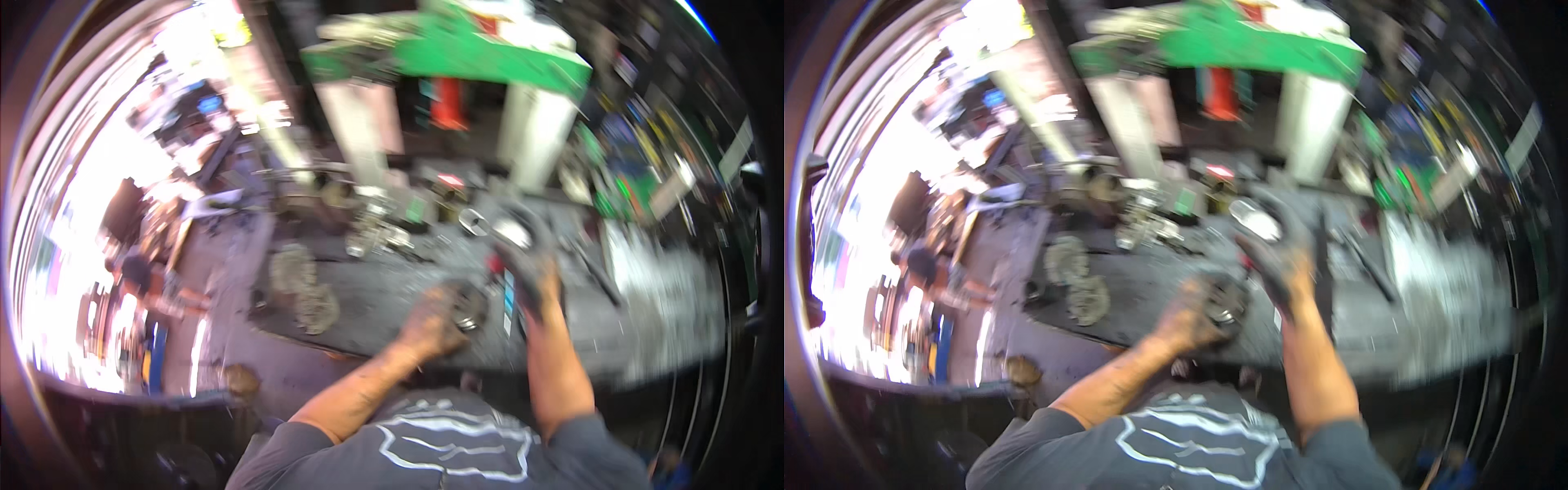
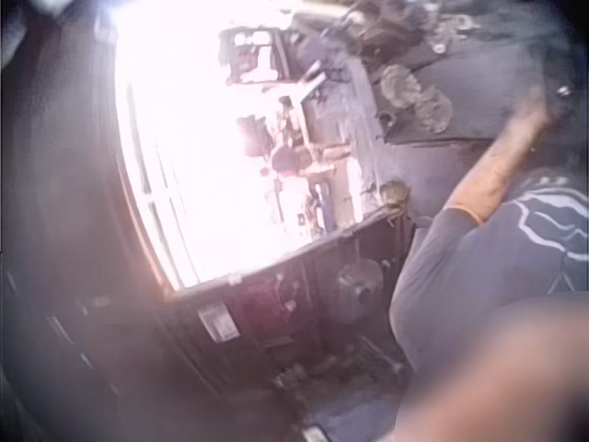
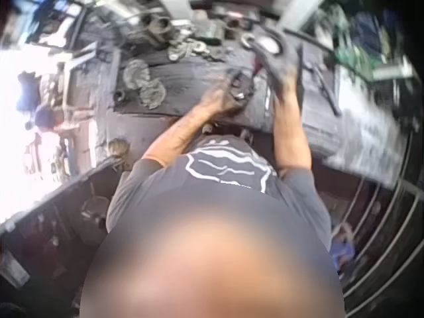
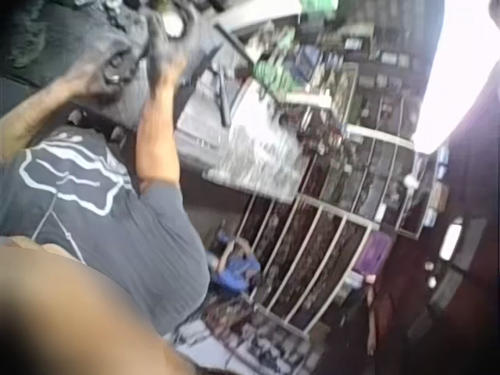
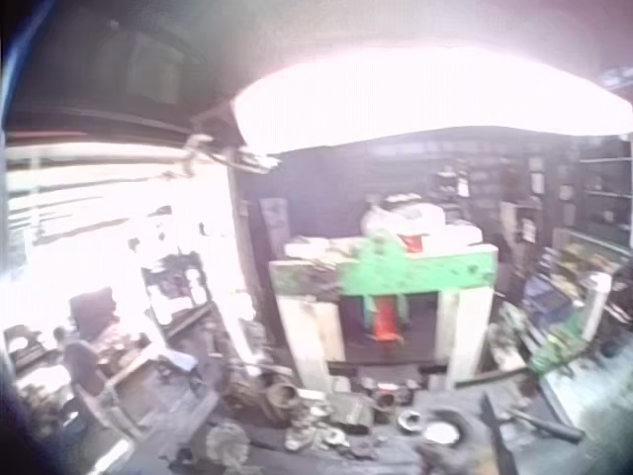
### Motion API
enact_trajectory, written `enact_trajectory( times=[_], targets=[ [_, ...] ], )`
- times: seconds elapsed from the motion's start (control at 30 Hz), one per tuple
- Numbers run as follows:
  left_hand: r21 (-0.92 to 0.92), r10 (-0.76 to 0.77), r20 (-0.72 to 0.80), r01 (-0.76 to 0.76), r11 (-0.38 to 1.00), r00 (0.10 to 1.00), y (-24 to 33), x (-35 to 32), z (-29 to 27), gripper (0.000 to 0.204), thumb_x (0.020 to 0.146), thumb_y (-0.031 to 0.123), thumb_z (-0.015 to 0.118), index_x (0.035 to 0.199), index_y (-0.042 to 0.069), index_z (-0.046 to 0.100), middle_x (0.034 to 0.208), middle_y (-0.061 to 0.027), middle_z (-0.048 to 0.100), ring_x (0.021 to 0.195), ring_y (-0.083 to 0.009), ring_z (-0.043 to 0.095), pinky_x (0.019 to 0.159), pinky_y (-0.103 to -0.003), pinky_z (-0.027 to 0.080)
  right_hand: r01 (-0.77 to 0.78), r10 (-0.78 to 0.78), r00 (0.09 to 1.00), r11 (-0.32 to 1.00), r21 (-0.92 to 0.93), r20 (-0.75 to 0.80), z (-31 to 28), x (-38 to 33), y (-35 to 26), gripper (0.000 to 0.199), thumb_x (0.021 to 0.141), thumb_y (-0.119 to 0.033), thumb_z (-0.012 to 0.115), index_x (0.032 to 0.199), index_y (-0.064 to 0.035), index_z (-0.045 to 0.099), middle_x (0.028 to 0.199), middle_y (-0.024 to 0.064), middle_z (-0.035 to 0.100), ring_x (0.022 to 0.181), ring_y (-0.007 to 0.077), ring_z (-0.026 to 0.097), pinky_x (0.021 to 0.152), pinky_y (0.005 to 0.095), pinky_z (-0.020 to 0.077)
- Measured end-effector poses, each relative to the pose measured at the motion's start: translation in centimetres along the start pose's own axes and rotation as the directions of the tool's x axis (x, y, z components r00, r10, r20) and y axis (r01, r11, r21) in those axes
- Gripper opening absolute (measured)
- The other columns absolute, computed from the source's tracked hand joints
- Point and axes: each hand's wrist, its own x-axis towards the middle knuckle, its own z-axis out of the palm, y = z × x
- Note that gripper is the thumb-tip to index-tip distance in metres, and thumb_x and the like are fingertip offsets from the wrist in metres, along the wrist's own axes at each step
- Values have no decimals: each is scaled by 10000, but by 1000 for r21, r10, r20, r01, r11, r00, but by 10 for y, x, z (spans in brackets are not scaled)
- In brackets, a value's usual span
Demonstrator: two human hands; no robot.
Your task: The person assembles a mechanical component on a workbench using a red impact wrench and a hammer. They tighten bolts, reposition the part, and strike it with the hammer while other people are visible in the background.
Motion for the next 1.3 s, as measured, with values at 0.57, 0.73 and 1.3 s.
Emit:
enact_trajectory(
  times=[0.57,0.73,1.3],
  targets=[
    [40,-96,182,91,995,979,16,58,-12,465,829,275,799,1225,35,757,1037,-239,756,1076,-392,732,947,-545,557,-35,-98,880,963,267,465,8,29,-15,626,897,-518,852,1168,9,648,811,60,639,702,171,623,675,322,508],
    [44,-190,261,185,982,946,22,76,-9,334,804,288,821,1002,19,820,1016,-224,782,971,-384,773,825,-508,596,-76,-135,906,880,468,401,9,25,3,749,924,-491,815,1415,16,564,864,57,663,792,182,667,753,354,568],
    [394,-104,147,38,918,984,40,91,-6,333,923,367,752,1058,73,834,1034,-267,774,1017,-453,750,915,-518,588,223,-196,963,965,136,-184,-21,-49,-29,479,1001,-371,796,1319,-65,608,1156,102,752,1082,210,716,953,392,568]
  ],
)
